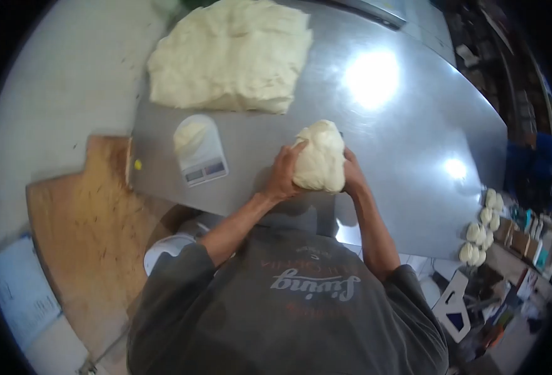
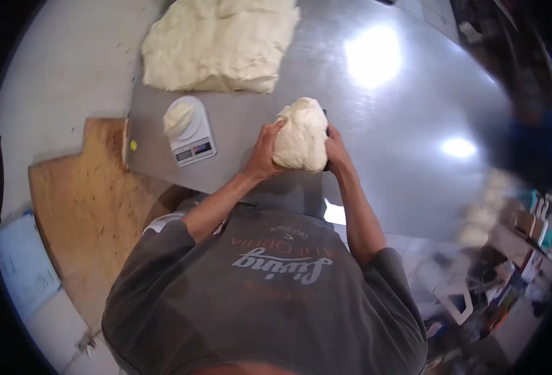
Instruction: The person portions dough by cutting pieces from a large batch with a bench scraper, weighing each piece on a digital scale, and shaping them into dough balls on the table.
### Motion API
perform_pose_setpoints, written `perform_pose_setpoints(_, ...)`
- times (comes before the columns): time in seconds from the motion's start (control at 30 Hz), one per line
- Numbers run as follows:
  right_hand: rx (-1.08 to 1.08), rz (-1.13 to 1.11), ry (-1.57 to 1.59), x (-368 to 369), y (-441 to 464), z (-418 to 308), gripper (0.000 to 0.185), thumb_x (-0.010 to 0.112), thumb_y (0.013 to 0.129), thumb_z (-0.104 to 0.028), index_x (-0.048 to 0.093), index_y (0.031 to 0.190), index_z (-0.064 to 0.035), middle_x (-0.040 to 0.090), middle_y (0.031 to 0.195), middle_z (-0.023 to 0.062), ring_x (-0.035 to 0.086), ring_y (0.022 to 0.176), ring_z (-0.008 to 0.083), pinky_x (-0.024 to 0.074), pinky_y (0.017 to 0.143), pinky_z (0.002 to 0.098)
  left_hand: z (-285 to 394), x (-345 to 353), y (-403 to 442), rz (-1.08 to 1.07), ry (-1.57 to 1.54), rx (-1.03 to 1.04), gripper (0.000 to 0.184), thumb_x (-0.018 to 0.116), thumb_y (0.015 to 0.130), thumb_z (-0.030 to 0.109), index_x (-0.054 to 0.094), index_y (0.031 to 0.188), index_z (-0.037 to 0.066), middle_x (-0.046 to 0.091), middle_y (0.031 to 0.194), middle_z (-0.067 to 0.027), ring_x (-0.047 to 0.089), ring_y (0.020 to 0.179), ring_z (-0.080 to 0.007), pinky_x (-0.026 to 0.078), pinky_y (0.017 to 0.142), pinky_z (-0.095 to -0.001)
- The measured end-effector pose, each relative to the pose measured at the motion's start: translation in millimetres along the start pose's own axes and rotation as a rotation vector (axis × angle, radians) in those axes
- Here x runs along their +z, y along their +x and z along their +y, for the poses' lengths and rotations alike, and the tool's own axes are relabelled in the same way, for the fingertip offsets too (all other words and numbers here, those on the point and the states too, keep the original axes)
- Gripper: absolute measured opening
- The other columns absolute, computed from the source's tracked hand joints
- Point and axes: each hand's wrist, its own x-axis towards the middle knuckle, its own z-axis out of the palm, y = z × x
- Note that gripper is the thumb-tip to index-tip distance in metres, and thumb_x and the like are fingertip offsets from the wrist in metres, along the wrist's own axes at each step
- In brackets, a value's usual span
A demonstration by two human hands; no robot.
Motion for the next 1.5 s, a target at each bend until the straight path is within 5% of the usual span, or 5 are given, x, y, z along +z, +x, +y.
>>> perform_pose_setpoints(0.13,-0.044,-0.035,-0.163,-9.4,3.6,-2.0,0.048,0.077,0.097,-0.008,0.064,0.142,0.0002,0.073,0.131,0.0122,0.073,0.111,0.0209,0.0611,0.096,0.0381,20.2,-29.5,-15.0,-0.076,0.157,0.003,0.12,0.1,0.069,0.041,0.036,0.165,0.01,0.055,0.136,-0.0224,0.058,0.123,-0.0433,0.049,0.109,-0.0534)
perform_pose_setpoints(0.33,-0.34,0.919,-1.055,-224.0,49.4,-22.4,0.038,0.071,0.101,-0.029,0.072,0.121,0.0032,0.077,0.099,0.0131,0.073,0.089,0.0217,0.0585,0.077,0.0399,-19.9,-54.3,-76.9,-0.156,0.369,-0.365,0.098,0.091,0.085,0.042,0.042,0.163,0.009,0.057,0.142,-0.0222,0.062,0.126,-0.039,0.054,0.103,-0.0464)
perform_pose_setpoints(0.83,-0.325,0.203,-1.037,81.3,-90.6,15.4,0.041,0.065,0.103,-0.022,0.057,0.134,0.0043,0.075,0.102,0.0214,0.073,0.088,0.0374,0.0558,0.078,0.0498,-71.1,-87.9,-142.7,0.126,-0.581,-0.908,0.037,0.082,0.099,0.032,0.081,0.122,0.002,0.08,0.092,0.0008,0.066,0.079,-0.0028,0.053,0.07,-0.0231)
perform_pose_setpoints(1.07,-0.267,0.133,-1.496,220.0,-83.6,71.9,0.032,0.058,0.102,-0.02,0.054,0.124,0.0029,0.074,0.089,0.0315,0.074,0.081,0.051,0.0561,0.07,0.0621,-82.1,-72.0,-181.1,0.235,0.031,-0.696,0.034,0.074,0.1,0.038,0.082,0.111,0.006,0.078,0.097,-0.0215,0.077,0.091,-0.0399,0.057,0.074,-0.0474)
perform_pose_setpoints(1.5,-0.188,0.228,-1.432,206.5,-75.9,93.5,0.025,0.056,0.1,-0.016,0.053,0.121,-0.0023,0.073,0.101,0.0267,0.075,0.093,0.0474,0.0587,0.077,0.0579,-79.0,-94.1,-195.3,0.401,-0.608,-0.564,0.017,0.059,0.105,0.016,0.055,0.118,0.005,0.065,0.105,-0.0101,0.063,0.084,-0.0264,0.051,0.076,-0.0372)
